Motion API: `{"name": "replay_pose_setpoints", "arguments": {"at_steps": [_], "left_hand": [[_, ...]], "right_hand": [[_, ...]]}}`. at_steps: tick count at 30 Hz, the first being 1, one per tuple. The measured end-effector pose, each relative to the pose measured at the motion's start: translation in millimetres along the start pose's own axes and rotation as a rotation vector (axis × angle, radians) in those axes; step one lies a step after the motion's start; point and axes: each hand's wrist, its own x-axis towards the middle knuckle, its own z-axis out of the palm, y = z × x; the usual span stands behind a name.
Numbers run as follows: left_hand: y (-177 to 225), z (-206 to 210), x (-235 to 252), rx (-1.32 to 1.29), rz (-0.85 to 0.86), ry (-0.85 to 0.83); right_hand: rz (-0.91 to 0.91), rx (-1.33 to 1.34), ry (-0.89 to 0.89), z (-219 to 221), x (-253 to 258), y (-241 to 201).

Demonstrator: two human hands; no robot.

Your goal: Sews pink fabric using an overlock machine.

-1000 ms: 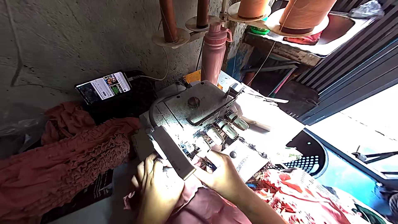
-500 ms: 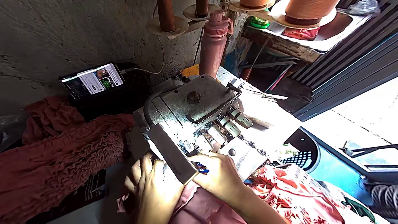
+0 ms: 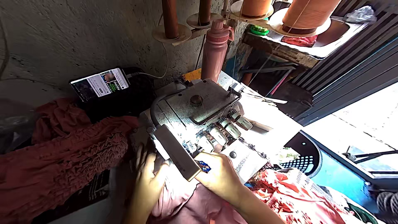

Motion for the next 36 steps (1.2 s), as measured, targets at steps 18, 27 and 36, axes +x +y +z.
{"name": "replay_pose_setpoints", "arguments": {"at_steps": [18,27,36], "left_hand": [[4,8,8,0.238,0.115,0.238],[3,8,2,-0.606,0.012,0.206],[11,3,0,-0.247,-0.037,0.084]], "right_hand": [[-0.008,-0.036,-0.009,3,4,-3],[-0.047,-0.010,0.016,4,2,0],[0.055,0.053,-0.071,-2,-1,6]]}}
